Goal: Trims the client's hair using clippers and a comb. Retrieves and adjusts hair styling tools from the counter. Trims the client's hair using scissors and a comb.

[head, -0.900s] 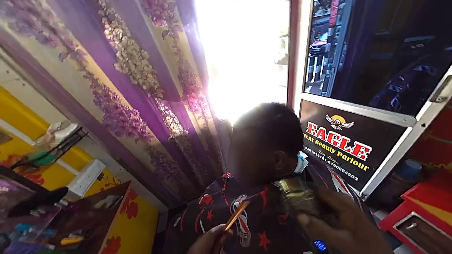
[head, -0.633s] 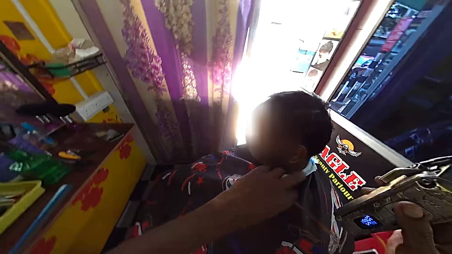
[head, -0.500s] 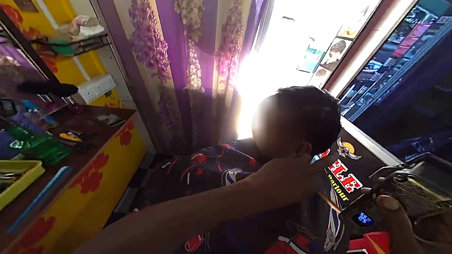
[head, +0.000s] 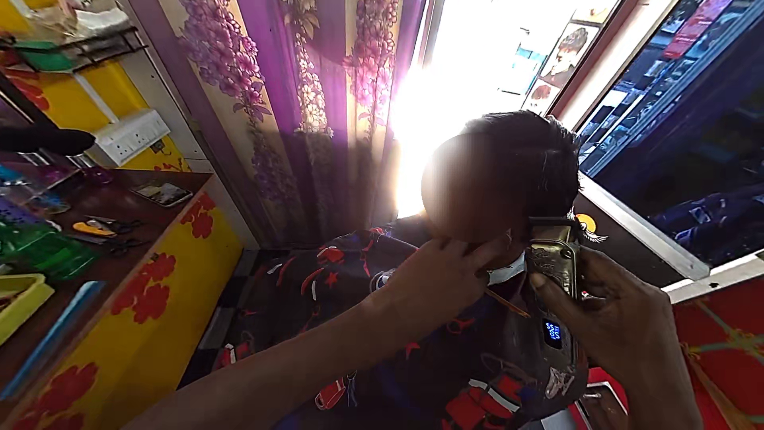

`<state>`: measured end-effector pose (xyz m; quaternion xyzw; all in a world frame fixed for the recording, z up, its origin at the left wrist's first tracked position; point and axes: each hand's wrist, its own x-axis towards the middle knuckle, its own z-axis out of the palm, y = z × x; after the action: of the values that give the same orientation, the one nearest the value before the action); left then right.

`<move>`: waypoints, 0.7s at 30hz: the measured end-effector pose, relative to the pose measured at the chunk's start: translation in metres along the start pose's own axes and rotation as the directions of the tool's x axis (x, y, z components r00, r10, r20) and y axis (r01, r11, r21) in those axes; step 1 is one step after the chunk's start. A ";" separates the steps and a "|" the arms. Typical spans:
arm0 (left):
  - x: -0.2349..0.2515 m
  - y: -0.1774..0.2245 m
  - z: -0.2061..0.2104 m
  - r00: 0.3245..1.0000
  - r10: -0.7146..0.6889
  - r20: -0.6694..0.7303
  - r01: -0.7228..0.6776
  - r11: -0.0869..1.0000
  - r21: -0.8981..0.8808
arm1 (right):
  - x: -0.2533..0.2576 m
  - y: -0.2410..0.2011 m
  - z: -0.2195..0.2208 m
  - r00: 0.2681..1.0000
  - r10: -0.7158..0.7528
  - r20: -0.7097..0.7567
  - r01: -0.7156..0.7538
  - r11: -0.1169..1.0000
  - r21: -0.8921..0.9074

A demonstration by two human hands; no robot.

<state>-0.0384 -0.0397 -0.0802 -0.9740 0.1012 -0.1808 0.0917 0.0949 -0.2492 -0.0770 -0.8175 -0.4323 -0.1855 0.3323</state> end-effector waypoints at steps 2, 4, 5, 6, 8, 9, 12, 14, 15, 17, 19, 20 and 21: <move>-0.003 -0.002 0.005 1.000 -0.009 0.009 0.010 1.000 -0.022 | 0.006 -0.002 0.004 0.998 0.039 0.046 -0.041 0.998 0.051; -0.004 -0.003 0.010 0.999 -0.015 0.029 0.016 0.999 -0.039 | 0.009 -0.003 0.007 0.995 0.066 0.076 -0.072 0.994 0.080; -0.004 -0.003 0.012 0.999 -0.019 0.044 0.021 0.999 -0.043 | 0.011 -0.003 0.008 0.993 0.077 0.085 -0.084 0.993 0.084; -0.005 -0.004 0.013 0.998 -0.021 0.057 0.023 0.999 -0.041 | 0.012 -0.004 0.009 0.992 0.088 0.090 -0.095 0.992 0.081; -0.005 -0.005 0.018 0.999 -0.016 0.051 0.018 0.999 -0.039 | 0.014 -0.004 0.010 0.990 0.105 0.098 -0.112 0.992 0.066; -0.006 -0.006 0.021 0.999 -0.010 0.035 0.011 0.999 -0.039 | 0.015 -0.005 0.010 0.989 0.110 0.101 -0.116 0.991 0.064; -0.006 -0.008 0.023 0.999 -0.005 0.039 0.006 0.999 -0.041 | 0.019 -0.005 0.011 0.989 0.101 0.104 -0.106 0.993 0.045; -0.007 -0.009 0.023 0.999 -0.007 0.035 0.008 0.999 -0.040 | 0.021 -0.007 0.011 0.990 0.093 0.104 -0.096 0.995 0.028; -0.007 -0.010 0.023 0.999 -0.006 0.032 0.007 0.999 -0.040 | 0.021 -0.007 0.011 0.991 0.090 0.103 -0.093 0.995 0.020; -0.008 -0.010 0.024 1.000 -0.006 0.027 0.008 0.999 -0.040 | 0.023 -0.009 0.012 0.992 0.085 0.094 -0.086 0.996 0.008; -0.008 -0.011 0.025 1.000 0.000 0.024 0.001 0.999 -0.036 | 0.024 -0.010 0.011 0.992 0.083 0.092 -0.083 0.997 -0.005; -0.008 -0.012 0.026 1.000 0.005 0.021 -0.004 0.999 -0.038 | 0.025 -0.011 0.011 0.993 0.080 0.092 -0.079 0.997 -0.010; -0.008 -0.012 0.026 1.000 0.006 0.018 -0.005 0.999 -0.038 | 0.025 -0.012 0.011 0.993 0.071 0.091 -0.070 0.997 -0.017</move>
<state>-0.0344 -0.0221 -0.1044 -0.9769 0.1065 -0.1698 0.0745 0.0996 -0.2220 -0.0655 -0.8422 -0.4165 -0.1389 0.3129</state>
